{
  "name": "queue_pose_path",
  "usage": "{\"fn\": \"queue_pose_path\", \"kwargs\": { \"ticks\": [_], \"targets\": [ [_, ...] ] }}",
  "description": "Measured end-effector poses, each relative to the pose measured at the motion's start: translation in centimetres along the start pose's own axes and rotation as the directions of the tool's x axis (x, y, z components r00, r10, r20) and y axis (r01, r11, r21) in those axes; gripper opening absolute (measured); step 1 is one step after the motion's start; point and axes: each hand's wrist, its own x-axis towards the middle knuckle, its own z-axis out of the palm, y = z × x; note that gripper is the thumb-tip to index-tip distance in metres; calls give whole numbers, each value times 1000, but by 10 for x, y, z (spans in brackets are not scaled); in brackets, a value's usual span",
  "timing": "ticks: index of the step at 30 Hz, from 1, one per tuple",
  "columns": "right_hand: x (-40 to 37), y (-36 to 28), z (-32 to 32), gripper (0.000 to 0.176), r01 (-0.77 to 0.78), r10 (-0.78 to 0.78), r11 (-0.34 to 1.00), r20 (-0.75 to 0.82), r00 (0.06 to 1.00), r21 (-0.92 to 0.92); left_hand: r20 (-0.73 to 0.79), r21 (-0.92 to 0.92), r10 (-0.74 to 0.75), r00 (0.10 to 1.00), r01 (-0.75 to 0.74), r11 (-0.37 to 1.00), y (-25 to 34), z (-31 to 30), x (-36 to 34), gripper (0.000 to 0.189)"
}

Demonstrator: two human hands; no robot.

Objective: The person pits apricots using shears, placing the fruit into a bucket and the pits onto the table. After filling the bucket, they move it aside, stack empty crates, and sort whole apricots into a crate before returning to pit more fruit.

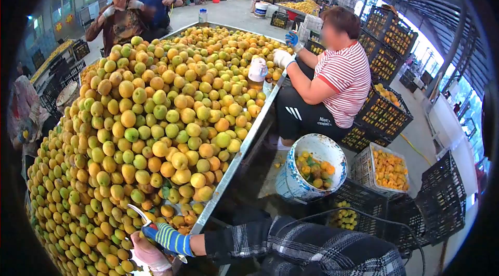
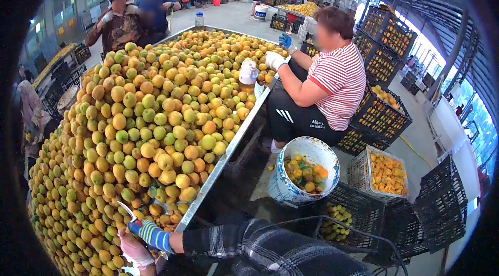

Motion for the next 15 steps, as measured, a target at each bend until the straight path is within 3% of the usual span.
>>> {"fn": "queue_pose_path", "kwargs": {
  "ticks": [1,2,3,4,5,6,7,9,10,11,13,14,15],
  "targets": [
    [-6,-6,-2,24,-96,96,995,-22,995,-5,41,-2,-34,999,34,999,4,-1,1,51],
    [-7,-6,-2,30,5,-7,999,-59,998,-43,19,-5,-53,998,53,999,17,-1,2,55],
    [-8,-4,-4,30,8,-11,999,-62,998,-43,20,-9,-50,999,50,999,26,5,1,55],
    [-10,-3,-2,31,251,-269,950,-82,960,-184,31,-333,-161,986,163,929,32,10,1,56],
    [-11,-2,-3,33,467,-511,823,-64,857,-323,79,-621,-259,963,251,742,35,16,1,57],
    [-35,-34,-7,32,463,-514,772,1,858,-435,243,-735,-182,953,303,607,-3,14,2,57],
    [-37,-45,-11,32,470,-520,765,8,854,-440,237,-741,-177,955,295,603,1,14,6,57],
    [-39,-56,-15,32,482,-488,667,156,859,-568,357,-745,-303,884,465,479,9,10,11,57],
    [-39,-59,-16,35,513,-515,580,203,833,-632,404,-777,-398,824,538,326,-1,15,13,57],
    [-37,-59,-19,35,514,-510,579,210,834,-633,399,-780,-403,824,536,322,-3,21,10,57],
    [-31,-58,-17,38,539,-483,414,325,813,-733,485,-797,-520,703,600,67,1,22,9,60],
    [-30,-57,-18,40,577,-499,374,367,785,-726,633,-714,-445,633,700,-20,-19,19,7,66],
    [-32,-56,-18,40,576,-496,378,367,787,-725,633,-712,-449,631,701,-19,-6,9,4,66]
  ]
}}
